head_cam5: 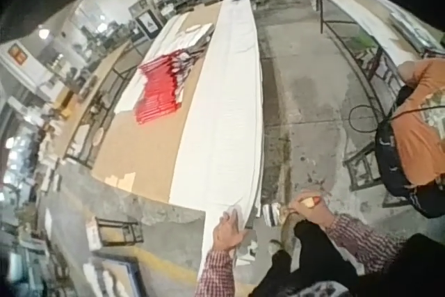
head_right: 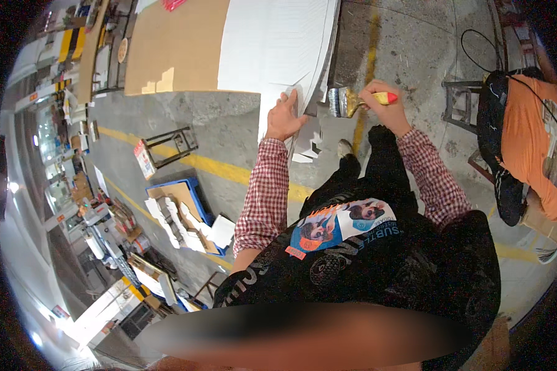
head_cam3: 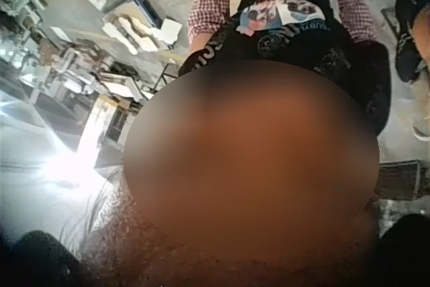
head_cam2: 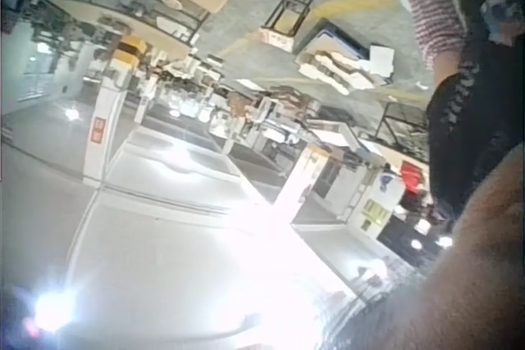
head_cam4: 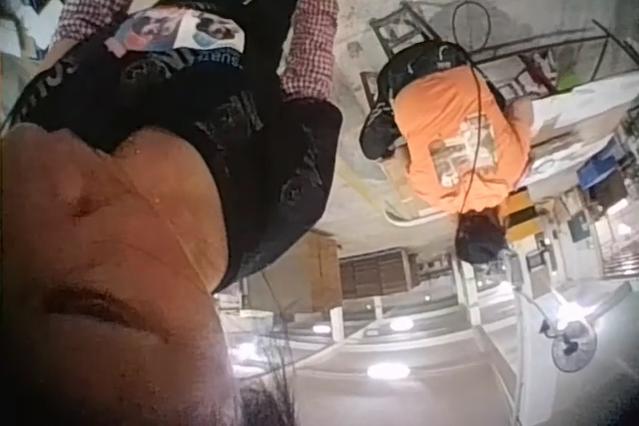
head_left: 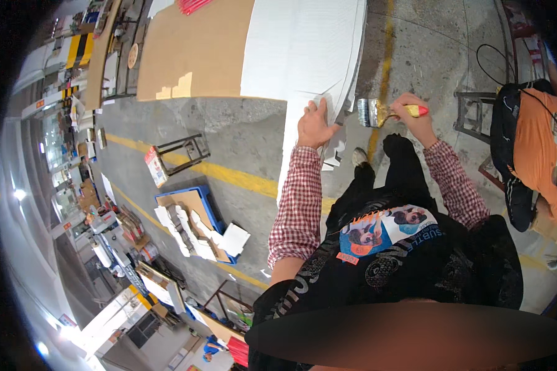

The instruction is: The recorder applies glue to the edge of a large white paper sheet using a brush.

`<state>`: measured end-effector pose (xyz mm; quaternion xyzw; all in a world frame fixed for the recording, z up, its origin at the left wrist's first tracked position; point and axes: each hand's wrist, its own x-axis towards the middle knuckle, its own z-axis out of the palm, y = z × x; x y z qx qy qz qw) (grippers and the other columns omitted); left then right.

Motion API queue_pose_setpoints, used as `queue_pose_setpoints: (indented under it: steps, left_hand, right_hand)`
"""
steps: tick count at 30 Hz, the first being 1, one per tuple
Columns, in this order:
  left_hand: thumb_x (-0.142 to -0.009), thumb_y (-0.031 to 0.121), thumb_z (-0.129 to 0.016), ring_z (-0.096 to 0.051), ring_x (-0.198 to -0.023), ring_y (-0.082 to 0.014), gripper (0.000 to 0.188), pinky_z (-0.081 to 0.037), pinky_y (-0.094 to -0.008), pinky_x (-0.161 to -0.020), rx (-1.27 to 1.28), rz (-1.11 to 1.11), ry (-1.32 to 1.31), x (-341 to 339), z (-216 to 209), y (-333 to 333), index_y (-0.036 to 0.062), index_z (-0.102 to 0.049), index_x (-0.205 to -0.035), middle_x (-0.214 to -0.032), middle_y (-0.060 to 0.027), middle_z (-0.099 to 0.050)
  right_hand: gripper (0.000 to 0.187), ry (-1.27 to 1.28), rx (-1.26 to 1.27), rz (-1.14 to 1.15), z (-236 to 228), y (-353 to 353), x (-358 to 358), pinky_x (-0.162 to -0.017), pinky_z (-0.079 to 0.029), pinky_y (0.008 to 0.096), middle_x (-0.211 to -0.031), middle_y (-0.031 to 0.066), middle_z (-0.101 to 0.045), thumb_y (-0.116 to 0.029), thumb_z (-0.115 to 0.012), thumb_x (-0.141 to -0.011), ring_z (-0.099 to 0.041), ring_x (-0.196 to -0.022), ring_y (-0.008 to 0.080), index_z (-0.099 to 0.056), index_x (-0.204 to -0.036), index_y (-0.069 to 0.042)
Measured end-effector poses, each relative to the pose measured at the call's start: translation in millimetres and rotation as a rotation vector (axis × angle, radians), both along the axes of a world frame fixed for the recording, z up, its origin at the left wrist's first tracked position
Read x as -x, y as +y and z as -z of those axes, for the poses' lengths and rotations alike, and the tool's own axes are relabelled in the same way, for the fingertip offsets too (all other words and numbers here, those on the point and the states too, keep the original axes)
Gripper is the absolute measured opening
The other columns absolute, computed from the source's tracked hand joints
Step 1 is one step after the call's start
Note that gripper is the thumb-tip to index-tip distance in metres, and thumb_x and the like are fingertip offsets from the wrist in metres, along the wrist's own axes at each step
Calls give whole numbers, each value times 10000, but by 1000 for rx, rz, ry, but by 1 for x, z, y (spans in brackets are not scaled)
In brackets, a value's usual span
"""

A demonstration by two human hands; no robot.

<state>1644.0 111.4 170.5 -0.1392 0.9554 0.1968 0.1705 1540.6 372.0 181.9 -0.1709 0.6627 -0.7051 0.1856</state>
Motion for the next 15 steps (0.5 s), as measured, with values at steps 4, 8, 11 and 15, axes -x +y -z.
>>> queue_pose_setpoints:
  steps: [4, 8, 11, 15]
  left_hand:
    - [-617, 350, -714, -401, -1244, -445, 894, -417, -436, -976, -64, -33, -40, -6, -2, -4, 67, -365, -1391, -1380, -313, -351]
    - [-599, 343, -730, -390, -1262, -421, 906, -417, -417, -980, -98, -62, -4, -10, 1, -11, 79, -374, -1390, -1389, -292, -353]
    - [-589, 334, -741, -384, -1271, -411, 914, -416, -414, -984, -121, -71, 2, -11, 3, -12, 103, -375, -1394, -1391, -290, -353]
    - [-580, 326, -750, -380, -1275, -411, 932, -413, -414, -989, -127, -104, -16, -8, -2, -15, 123, -363, -1403, -1397, -284, -350]
  right_hand:
    - [140, -29, 9, -66, 13, -15, 16, -552, -435, 239, -743, 21, -549, -82, -630, -847, -534, -630, 88, -596, -751, 13]
    - [164, -29, -13, -93, 10, -30, 28, -579, -406, 266, -708, 25, -539, -94, -632, -835, -514, -622, 113, -575, -726, 13]
    - [183, 38, -64, -161, 16, -36, 30, -593, -395, 277, -702, 40, -536, -92, -622, -837, -502, -635, 125, -551, -705, 13]
    - [191, 76, -109, -245, 21, -33, 29, -603, -384, 285, -689, 43, -517, -95, -622, -836, -489, -641, 125, -539, -701, 11]
